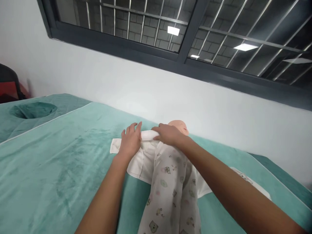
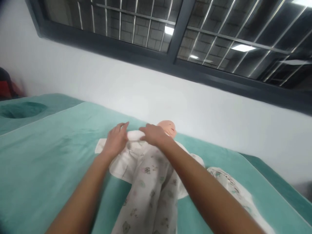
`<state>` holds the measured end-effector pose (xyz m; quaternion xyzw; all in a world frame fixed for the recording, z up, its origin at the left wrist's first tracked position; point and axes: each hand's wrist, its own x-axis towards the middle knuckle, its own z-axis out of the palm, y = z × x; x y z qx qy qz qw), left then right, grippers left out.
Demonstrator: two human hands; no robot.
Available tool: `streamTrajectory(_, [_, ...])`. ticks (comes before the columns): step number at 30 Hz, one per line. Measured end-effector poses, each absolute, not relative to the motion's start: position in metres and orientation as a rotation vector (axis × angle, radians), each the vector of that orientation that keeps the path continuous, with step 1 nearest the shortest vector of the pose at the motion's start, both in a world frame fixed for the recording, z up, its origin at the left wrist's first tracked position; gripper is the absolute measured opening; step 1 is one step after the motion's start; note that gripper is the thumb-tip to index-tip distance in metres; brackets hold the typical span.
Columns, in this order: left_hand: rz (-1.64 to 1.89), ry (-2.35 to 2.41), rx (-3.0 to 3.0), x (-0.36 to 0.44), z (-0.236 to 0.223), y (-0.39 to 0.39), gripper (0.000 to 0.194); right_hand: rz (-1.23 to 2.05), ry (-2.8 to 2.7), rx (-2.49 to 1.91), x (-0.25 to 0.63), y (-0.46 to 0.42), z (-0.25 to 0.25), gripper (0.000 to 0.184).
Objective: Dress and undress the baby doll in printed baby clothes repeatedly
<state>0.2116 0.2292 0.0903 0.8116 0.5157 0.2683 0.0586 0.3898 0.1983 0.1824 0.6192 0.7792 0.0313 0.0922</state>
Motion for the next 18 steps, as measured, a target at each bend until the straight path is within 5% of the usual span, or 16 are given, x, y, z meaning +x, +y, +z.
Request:
streamTrajectory(10, [0.617,1.666,2.508,0.215,0.084,0.233,0.034,-0.048,2.6,2.316,0.401,0.181,0.146,0.03])
streamTrajectory(18, [1.008,1.305,2.356,0.232,0.088,0.22,0.056,0.128,2.379,2.87,0.486,0.123,0.089,0.031])
